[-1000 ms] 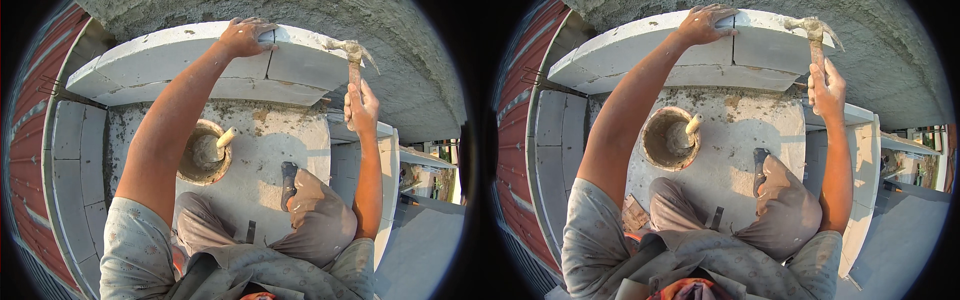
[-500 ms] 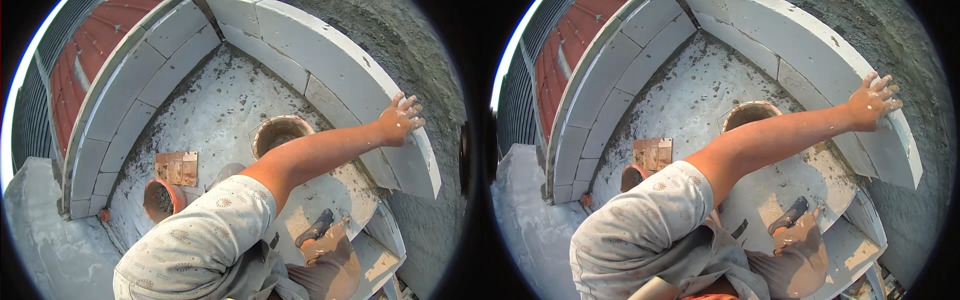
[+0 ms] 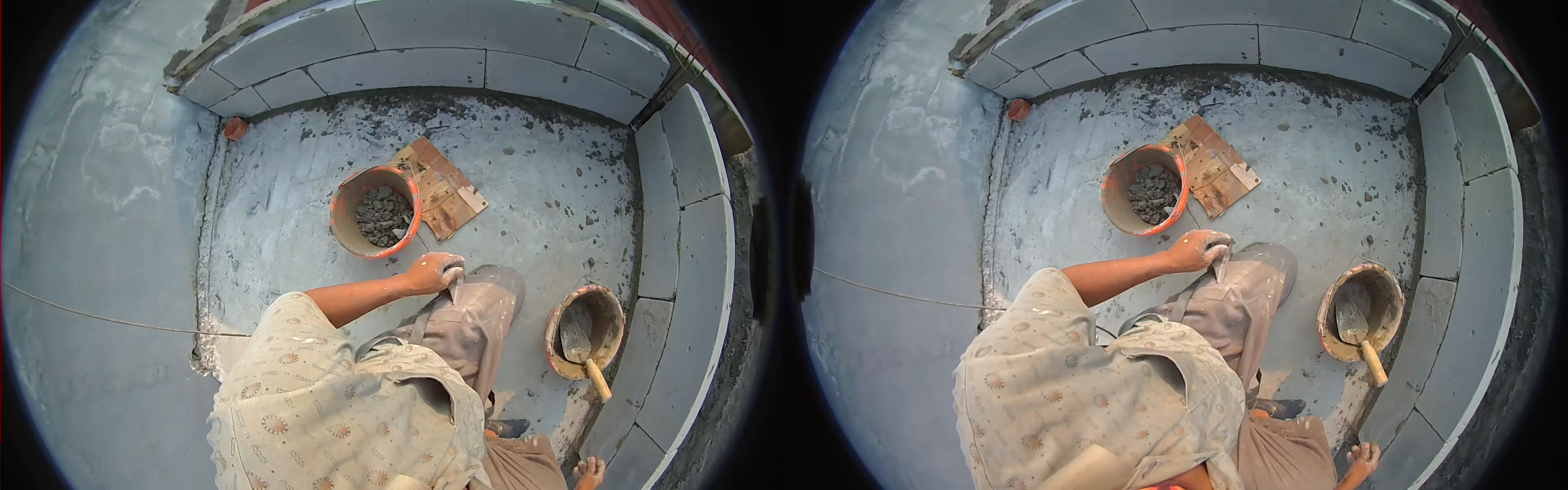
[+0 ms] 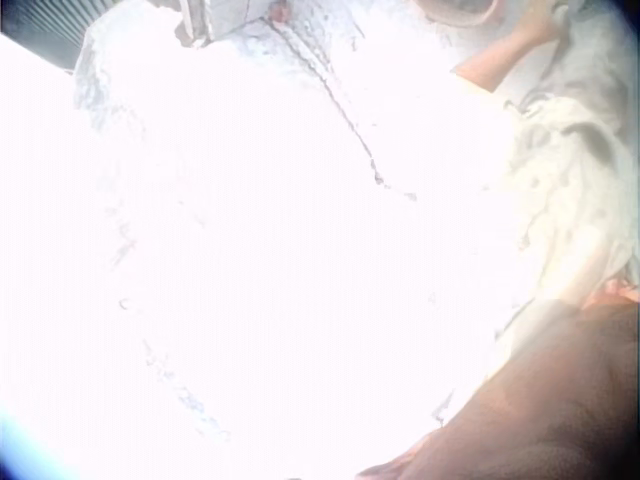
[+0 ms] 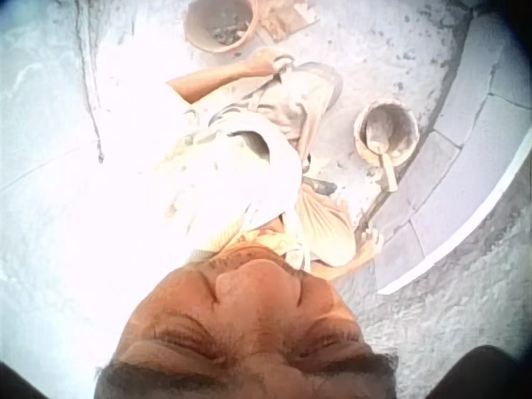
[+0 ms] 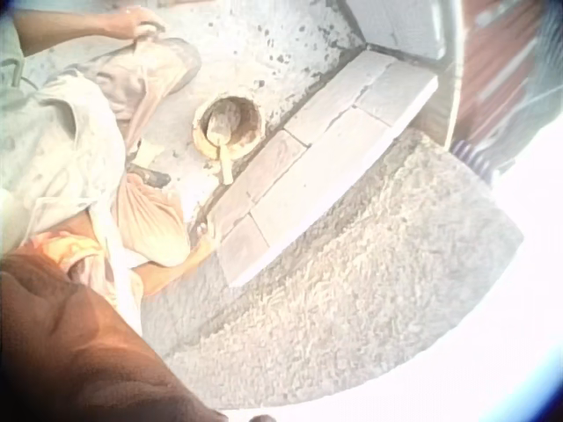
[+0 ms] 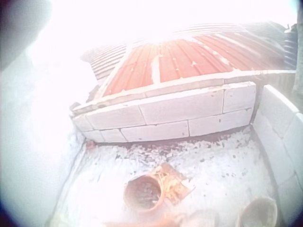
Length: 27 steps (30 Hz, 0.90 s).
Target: Laying and securing lightweight concrete blocks with mortar using a trowel and hammer.
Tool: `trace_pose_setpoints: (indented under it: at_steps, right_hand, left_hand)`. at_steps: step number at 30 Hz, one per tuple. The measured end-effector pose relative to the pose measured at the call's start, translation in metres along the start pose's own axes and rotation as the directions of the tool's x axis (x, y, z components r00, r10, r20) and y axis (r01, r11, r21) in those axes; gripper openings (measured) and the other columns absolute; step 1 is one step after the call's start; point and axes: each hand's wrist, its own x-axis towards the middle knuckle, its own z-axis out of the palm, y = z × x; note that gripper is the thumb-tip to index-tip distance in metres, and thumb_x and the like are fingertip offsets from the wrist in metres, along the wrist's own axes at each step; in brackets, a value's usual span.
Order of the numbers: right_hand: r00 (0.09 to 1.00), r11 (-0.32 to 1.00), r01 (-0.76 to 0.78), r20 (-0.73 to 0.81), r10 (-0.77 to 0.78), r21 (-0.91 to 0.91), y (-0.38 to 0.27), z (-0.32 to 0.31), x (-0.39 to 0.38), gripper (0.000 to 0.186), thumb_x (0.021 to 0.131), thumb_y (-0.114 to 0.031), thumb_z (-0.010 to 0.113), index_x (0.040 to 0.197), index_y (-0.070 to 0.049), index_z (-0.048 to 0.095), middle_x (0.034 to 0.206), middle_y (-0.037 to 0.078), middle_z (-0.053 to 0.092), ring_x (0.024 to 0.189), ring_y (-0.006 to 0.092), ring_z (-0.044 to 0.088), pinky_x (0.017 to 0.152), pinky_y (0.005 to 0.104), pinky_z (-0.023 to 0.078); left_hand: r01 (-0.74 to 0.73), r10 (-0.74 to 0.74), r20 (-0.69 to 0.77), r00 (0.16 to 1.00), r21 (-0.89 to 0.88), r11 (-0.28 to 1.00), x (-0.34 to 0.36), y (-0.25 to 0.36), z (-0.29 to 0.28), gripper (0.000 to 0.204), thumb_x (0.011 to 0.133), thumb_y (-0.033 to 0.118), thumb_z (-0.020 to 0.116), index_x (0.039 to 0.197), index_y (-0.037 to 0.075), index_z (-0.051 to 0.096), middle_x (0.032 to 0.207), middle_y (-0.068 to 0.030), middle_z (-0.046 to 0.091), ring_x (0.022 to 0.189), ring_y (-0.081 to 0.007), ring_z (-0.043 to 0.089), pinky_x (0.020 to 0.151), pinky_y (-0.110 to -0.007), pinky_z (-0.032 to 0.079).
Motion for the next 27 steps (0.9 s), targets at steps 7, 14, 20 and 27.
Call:
trace_pose_setpoints:
  at_steps: [7,14,20,27]
  right_hand:
    - [0.946,0.957,0.248,0.249,-0.206,-0.149,-0.181,0.093,-0.032,0.046,0.092,-0.031,0.063,0.123,0.002,0.055,0.093,0.003,0.059,0.071,0.0103,0.059,0.060,0.0209,0.046]
    - [0.895,0.646,0.443,0.352,-0.276,-0.621,-0.169,0.095,-0.057,0.023,0.083,-0.016,0.065,0.096,0.003,0.066,0.080,0.013,0.067,0.068,0.0196,0.062,0.066,0.0326,0.049]
    - [0.982,0.786,0.183,0.154,-0.112,-0.591,-0.149,0.057,-0.099,0.022,0.081,-0.016,0.066,0.095,0.001,0.067,0.083,0.019,0.067,0.071,0.0279,0.064,0.068,0.0370,0.048]
    - [0.914,0.934,0.337,0.278,-0.296,-0.115,-0.230,0.114,-0.115,0.055,0.087,-0.032,0.069,0.125,0.005,0.054,0.087,0.008,0.063,0.085,0.0147,0.062,0.072,0.0290,0.049]
  left_hand:
    - [0.785,-0.816,-0.308,0.488,-0.253,0.565,0.025,-0.242,0.062,0.064,0.083,0.038,0.068,0.131,-0.001,0.049,0.117,-0.0159,0.062,0.100,-0.0233,0.061,0.088,-0.037,0.047]
    - [0.381,-0.957,0.017,0.288,-0.919,0.098,0.146,-0.212,0.072,0.026,0.087,0.027,0.068,0.096,0.004,0.059,0.089,-0.0050,0.066,0.079,-0.0159,0.062,0.067,-0.036,0.050]
    - [0.149,-0.481,0.416,0.772,-0.854,-0.499,0.164,-0.032,0.076,0.012,0.097,0.022,0.054,0.095,0.011,0.060,0.077,-0.0010,0.062,0.066,-0.0156,0.056,0.060,-0.033,0.046]
    - [0.608,-0.075,0.674,0.735,-0.703,-0.369,0.095,0.144,0.081,0.018,0.095,0.023,0.059,0.106,0.010,0.057,0.088,-0.0012,0.064,0.077,-0.0149,0.060,0.066,-0.031,0.048]
